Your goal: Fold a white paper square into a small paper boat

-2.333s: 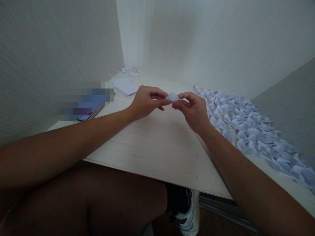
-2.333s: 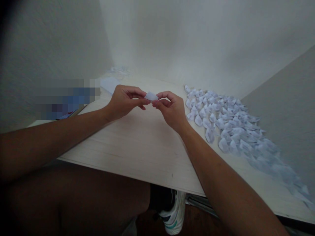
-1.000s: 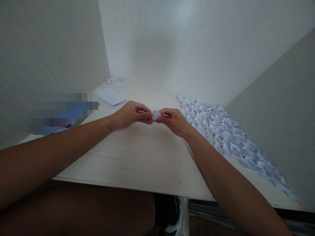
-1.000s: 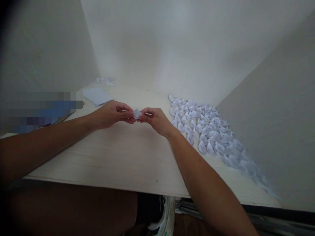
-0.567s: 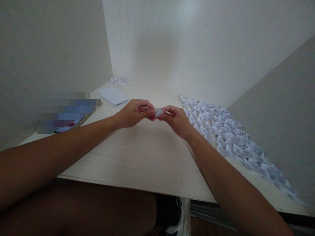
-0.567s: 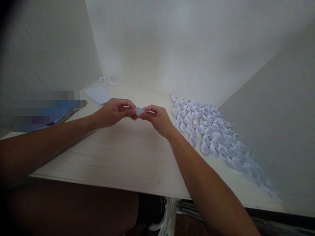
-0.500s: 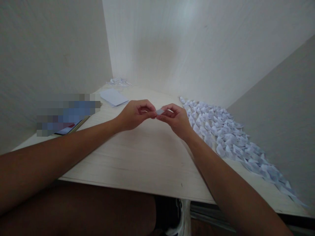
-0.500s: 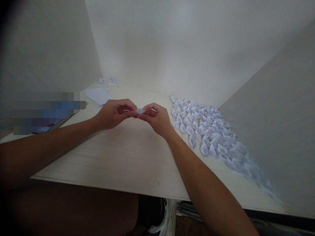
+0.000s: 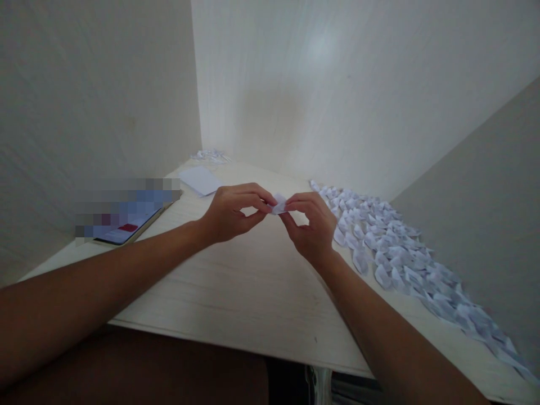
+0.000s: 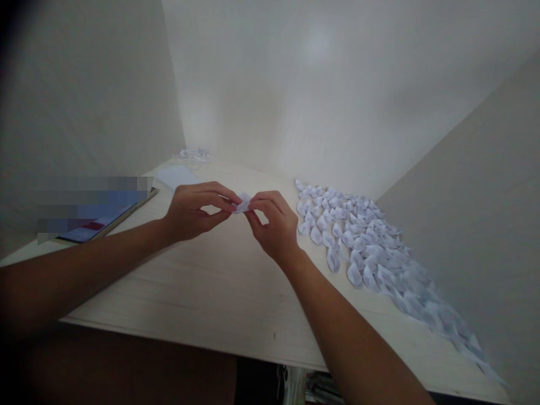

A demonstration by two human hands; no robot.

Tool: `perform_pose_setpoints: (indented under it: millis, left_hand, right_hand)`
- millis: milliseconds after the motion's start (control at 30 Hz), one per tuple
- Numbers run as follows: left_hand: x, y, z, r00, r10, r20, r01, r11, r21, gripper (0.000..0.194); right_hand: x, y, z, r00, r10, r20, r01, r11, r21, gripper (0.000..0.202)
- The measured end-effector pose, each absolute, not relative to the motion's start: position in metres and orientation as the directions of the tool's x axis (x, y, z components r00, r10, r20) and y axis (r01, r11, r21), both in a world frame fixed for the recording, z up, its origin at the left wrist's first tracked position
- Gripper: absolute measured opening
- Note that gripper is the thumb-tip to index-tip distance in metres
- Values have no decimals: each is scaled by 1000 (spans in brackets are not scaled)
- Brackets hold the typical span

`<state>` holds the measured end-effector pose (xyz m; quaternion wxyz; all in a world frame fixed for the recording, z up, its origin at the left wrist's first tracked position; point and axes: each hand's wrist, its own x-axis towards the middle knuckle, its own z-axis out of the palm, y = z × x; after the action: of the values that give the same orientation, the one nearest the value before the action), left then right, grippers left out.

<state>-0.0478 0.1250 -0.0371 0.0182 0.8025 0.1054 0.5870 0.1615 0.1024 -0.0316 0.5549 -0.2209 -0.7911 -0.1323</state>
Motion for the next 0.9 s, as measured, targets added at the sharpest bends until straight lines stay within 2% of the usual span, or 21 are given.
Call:
perform_pose_setpoints:
  millis: [100, 200, 300, 433, 533, 667, 767, 900]
  left_hand:
    - [-49, 122, -34, 319, 205, 925, 145, -975, 166, 12]
    - [-52, 118, -29, 357, 339, 870, 134, -941, 312, 20]
    - [-58, 117, -20, 430, 471, 771, 118, -875, 469, 19]
    - [-64, 120, -8, 563, 562, 606, 179, -799, 574, 12]
    - [-67, 123, -7, 608, 591, 531, 253, -778, 575, 8]
    - [-68, 126, -11, 643, 555, 527, 314, -819, 480, 9]
    - [-69, 130, -15, 666, 533, 522, 306, -833, 461, 8]
    - [-70, 133, -18, 640, 564, 521, 291, -806, 515, 8]
  right_hand:
    - [162, 102, -32, -311, 182, 933, 483, 875, -9, 21]
    - [164, 103, -33, -356, 175, 918, 482, 876, 20, 21]
    - [165, 103, -35, -406, 174, 897, 472, 880, 43, 20]
    - [164, 101, -36, -474, 184, 861, 432, 901, 46, 18]
    - [161, 101, -37, -509, 204, 836, 428, 903, 40, 16]
    - [161, 102, -37, -561, 233, 794, 423, 906, 33, 18]
    - [162, 103, -38, -586, 328, 741, 438, 897, -50, 19]
    - [161, 102, -37, -573, 416, 707, 433, 885, -169, 16]
